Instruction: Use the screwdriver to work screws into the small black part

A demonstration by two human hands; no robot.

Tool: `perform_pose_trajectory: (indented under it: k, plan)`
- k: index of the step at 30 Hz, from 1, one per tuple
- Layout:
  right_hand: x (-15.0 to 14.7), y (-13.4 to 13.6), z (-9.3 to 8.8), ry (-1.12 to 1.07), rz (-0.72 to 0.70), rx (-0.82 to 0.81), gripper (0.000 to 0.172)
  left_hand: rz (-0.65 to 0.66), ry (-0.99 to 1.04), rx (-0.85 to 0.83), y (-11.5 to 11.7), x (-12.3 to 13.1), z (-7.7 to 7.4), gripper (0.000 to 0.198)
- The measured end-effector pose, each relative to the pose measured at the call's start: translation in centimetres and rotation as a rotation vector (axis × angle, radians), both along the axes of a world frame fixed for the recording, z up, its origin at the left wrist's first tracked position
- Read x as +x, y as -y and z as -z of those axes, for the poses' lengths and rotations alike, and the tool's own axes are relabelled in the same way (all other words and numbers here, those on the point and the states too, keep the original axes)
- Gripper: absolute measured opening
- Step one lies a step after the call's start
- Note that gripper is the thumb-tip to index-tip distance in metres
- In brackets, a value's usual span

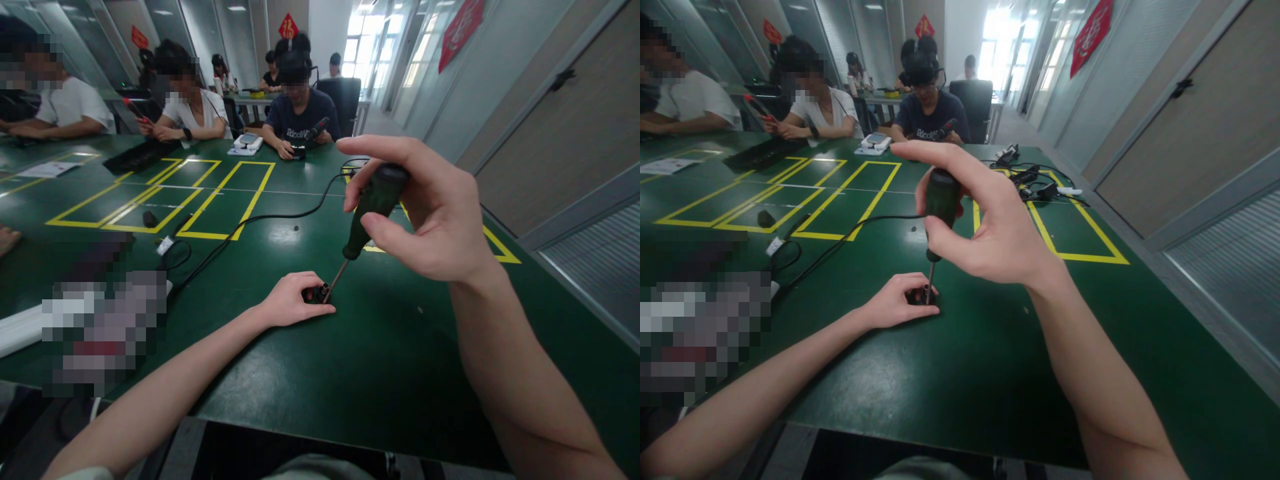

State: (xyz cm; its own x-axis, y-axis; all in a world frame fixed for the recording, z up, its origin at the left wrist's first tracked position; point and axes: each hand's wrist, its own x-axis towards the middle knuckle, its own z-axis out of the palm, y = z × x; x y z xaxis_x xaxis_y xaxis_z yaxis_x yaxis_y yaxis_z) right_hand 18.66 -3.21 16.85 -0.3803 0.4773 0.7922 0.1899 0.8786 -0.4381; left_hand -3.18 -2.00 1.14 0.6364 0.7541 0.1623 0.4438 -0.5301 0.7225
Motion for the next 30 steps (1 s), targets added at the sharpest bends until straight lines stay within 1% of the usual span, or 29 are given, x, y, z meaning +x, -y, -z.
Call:
perform_pose_trajectory:
  k: [2, 6, 8, 15, 19, 22, 27, 30]
  plan:
    - [-0.1, 0.2, 0.0, 0.008, -0.006, 0.007, 0.049, 0.005, 0.010, 0.004, -0.1, 0.0, 0.1, 0.034]
    - [-0.2, 0.3, -0.1, 0.034, 0.088, 0.075, 0.044, 0.012, 0.019, 0.015, -0.1, 0.0, 0.2, 0.033]
    - [-0.3, 0.3, -0.1, 0.043, 0.109, 0.092, 0.041, 0.004, 0.014, 0.007, -0.1, 0.1, 0.2, 0.035]
    - [-0.4, 0.5, -0.2, 0.024, 0.100, 0.080, 0.033, -0.010, 0.016, -0.001, -0.1, 0.1, 0.2, 0.036]
    - [-0.3, 0.4, -0.1, -0.014, 0.040, 0.046, 0.033, -0.015, 0.015, -0.012, 0.0, 0.2, 0.1, 0.034]
    - [-0.4, 0.3, 0.0, -0.009, 0.029, 0.054, 0.037, -0.019, 0.016, -0.019, 0.0, 0.2, 0.0, 0.034]
    - [-0.9, 0.1, 0.4, -0.056, 0.095, 0.009, 0.054, -0.034, 0.026, -0.043, 0.0, 0.3, -0.1, 0.034]
    - [-1.1, -0.3, 0.7, -0.102, 0.102, 0.001, 0.055, -0.052, 0.034, -0.054, 0.0, 0.4, 0.0, 0.034]
